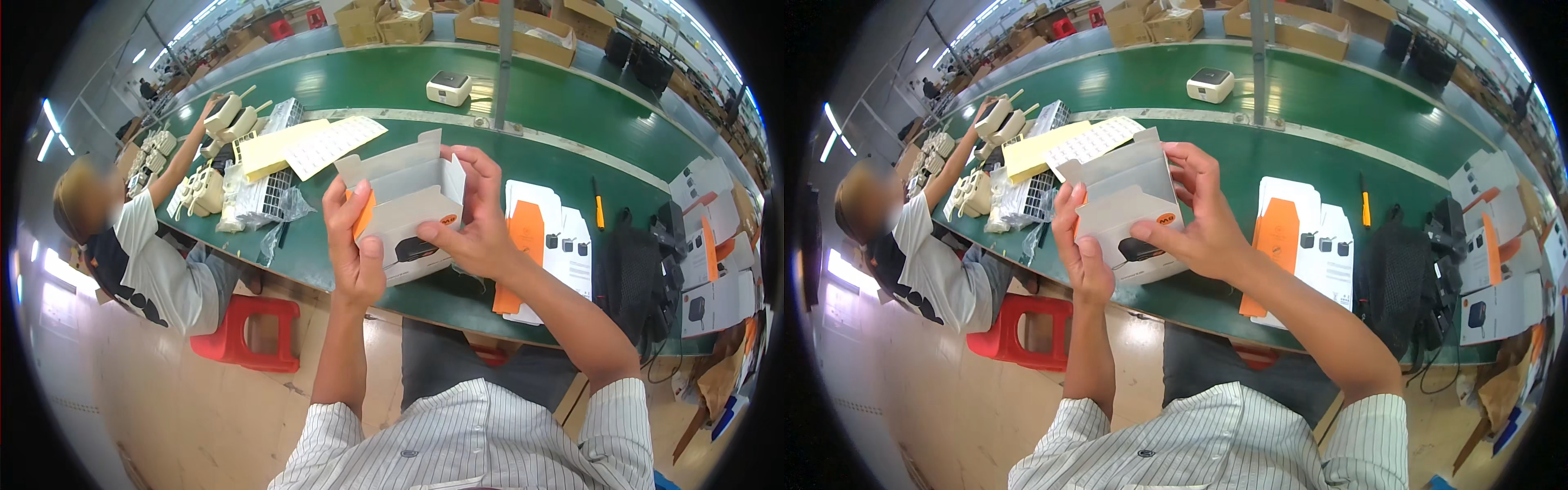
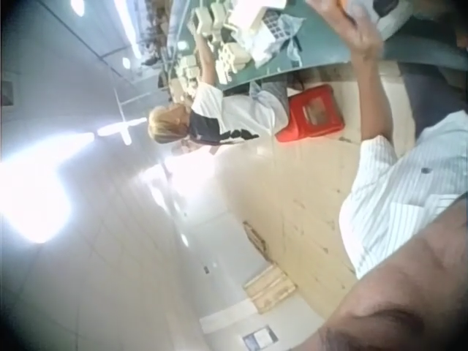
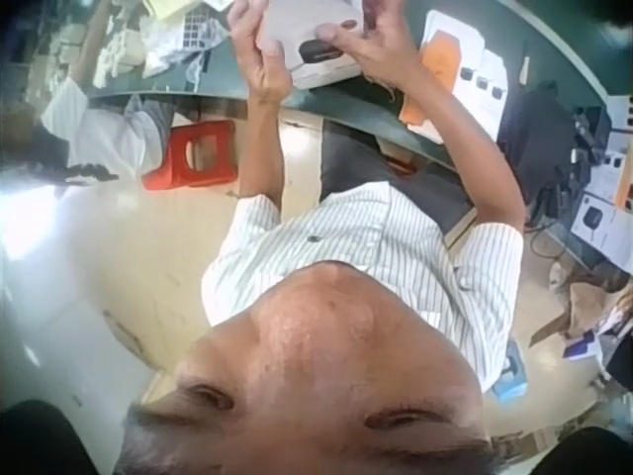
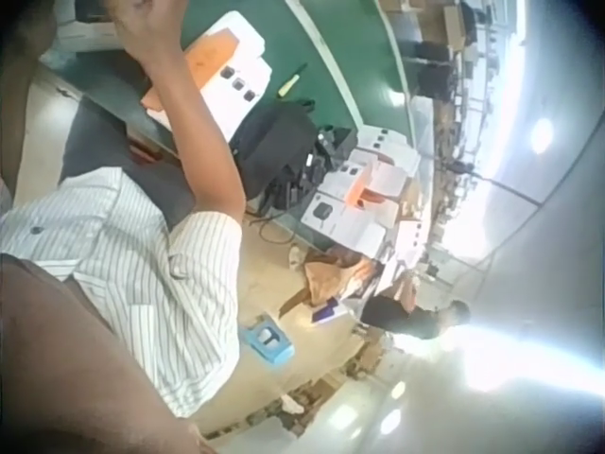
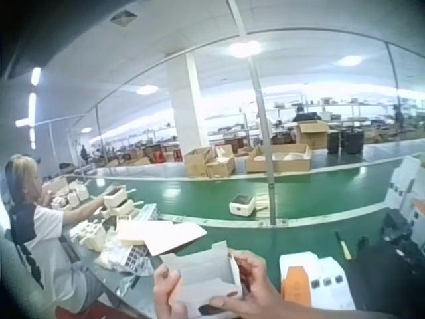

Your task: The person assembles product packaging cardboard boxes and marks them with a marking pen.

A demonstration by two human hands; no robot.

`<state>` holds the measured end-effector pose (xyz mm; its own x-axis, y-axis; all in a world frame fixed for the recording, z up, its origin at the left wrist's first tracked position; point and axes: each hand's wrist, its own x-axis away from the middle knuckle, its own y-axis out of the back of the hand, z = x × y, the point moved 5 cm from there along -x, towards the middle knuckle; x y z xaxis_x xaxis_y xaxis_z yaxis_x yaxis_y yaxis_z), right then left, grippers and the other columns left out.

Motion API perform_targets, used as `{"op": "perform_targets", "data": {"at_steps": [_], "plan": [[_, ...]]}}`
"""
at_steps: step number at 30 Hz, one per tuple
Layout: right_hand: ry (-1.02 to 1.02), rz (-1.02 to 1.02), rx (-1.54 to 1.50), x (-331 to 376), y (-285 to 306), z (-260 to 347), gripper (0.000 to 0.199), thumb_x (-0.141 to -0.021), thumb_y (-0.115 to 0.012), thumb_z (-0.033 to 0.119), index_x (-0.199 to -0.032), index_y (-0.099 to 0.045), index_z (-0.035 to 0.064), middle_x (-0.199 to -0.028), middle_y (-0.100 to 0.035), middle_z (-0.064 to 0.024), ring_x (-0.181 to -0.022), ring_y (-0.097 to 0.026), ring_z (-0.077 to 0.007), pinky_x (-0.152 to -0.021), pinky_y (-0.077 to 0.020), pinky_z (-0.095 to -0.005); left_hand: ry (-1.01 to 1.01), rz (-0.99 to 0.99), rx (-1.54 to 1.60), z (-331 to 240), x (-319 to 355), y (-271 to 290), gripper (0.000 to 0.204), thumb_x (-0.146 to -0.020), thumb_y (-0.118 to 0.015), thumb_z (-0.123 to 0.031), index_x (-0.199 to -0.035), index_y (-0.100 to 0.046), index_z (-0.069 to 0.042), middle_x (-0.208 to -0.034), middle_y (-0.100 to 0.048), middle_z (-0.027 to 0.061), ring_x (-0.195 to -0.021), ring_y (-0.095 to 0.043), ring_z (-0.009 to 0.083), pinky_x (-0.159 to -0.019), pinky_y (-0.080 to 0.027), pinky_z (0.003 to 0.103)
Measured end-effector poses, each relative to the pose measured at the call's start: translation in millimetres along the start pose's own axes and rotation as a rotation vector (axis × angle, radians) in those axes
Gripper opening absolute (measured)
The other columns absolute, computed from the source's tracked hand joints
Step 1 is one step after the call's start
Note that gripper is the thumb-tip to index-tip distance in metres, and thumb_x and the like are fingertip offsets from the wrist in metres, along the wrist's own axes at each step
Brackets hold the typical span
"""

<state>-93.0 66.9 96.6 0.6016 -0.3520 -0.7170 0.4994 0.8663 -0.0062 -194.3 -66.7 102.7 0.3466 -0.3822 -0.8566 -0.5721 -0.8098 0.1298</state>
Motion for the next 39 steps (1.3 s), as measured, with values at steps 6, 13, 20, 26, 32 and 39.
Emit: {"op": "perform_targets", "data": {"at_steps": [6,13,20,26,32,39], "plan": [[0.067,0.125,0.093,-4,-1,4,0.073,-0.080,-0.077,0.016,-0.140,-0.035,0.0098,-0.151,-0.023,-0.0173,-0.137,-0.033,-0.0247,-0.106,-0.0374,-0.0379,-0.063,-0.020,0.009,-4,-6,4,0.042,-0.096,-0.049,-0.033,-0.126,-0.055,-0.004,-0.139,-0.037,0.0241,-0.115,-0.051,0.0337,-0.096,-0.041,0.043],[-0.073,-0.010,-0.004,1,-1,11,0.088,-0.071,-0.084,0.018,-0.143,-0.034,0.0098,-0.141,-0.040,-0.0122,-0.129,-0.041,-0.0271,-0.102,-0.0410,-0.0419,0.031,-0.042,0.026,0,-2,12,0.057,-0.090,-0.060,-0.034,-0.137,-0.042,-0.005,-0.139,-0.038,0.0214,-0.123,-0.046,0.0307,-0.101,-0.038,0.042],[-0.211,0.211,-0.064,-15,7,16,0.079,-0.065,-0.086,0.006,-0.130,-0.041,0.0135,-0.131,-0.043,-0.0061,-0.125,-0.044,-0.0196,-0.102,-0.0406,-0.0384,0.167,-0.069,0.443,7,-10,10,0.065,-0.073,-0.078,-0.025,-0.124,-0.044,-0.002,-0.121,-0.048,0.0140,-0.114,-0.049,0.0265,-0.101,-0.039,0.042],[-0.213,0.295,-0.083,-16,5,9,0.067,-0.062,-0.085,0.002,-0.118,-0.049,0.0138,-0.125,-0.046,-0.0053,-0.119,-0.047,-0.0174,-0.099,-0.0411,-0.0348,0.141,0.075,0.463,13,-16,9,0.061,-0.071,-0.080,-0.025,-0.118,-0.047,-0.003,-0.109,-0.051,0.0118,-0.106,-0.053,0.0253,-0.096,-0.042,0.041],[-0.172,0.202,-0.139,-14,4,17,0.064,-0.063,-0.084,0.002,-0.116,-0.050,0.0135,-0.125,-0.047,-0.0073,-0.120,-0.047,-0.0185,-0.099,-0.0410,-0.0340,0.180,0.161,0.299,-20,-28,20,0.052,-0.069,-0.078,-0.014,-0.112,-0.052,-0.001,-0.111,-0.054,0.0126,-0.111,-0.054,0.0272,-0.094,-0.043,0.040],[-0.115,0.263,-0.019,-21,9,30,0.061,-0.066,-0.084,0.004,-0.114,-0.048,0.0123,-0.124,-0.050,-0.0080,-0.119,-0.050,-0.0191,-0.097,-0.0447,-0.0352,0.088,0.388,-0.069,-40,-44,29,0.044,-0.068,-0.078,-0.001,-0.100,-0.048,-0.005,-0.113,-0.062,0.0176,-0.110,-0.059,0.0318,-0.093,-0.045,0.040]]}}
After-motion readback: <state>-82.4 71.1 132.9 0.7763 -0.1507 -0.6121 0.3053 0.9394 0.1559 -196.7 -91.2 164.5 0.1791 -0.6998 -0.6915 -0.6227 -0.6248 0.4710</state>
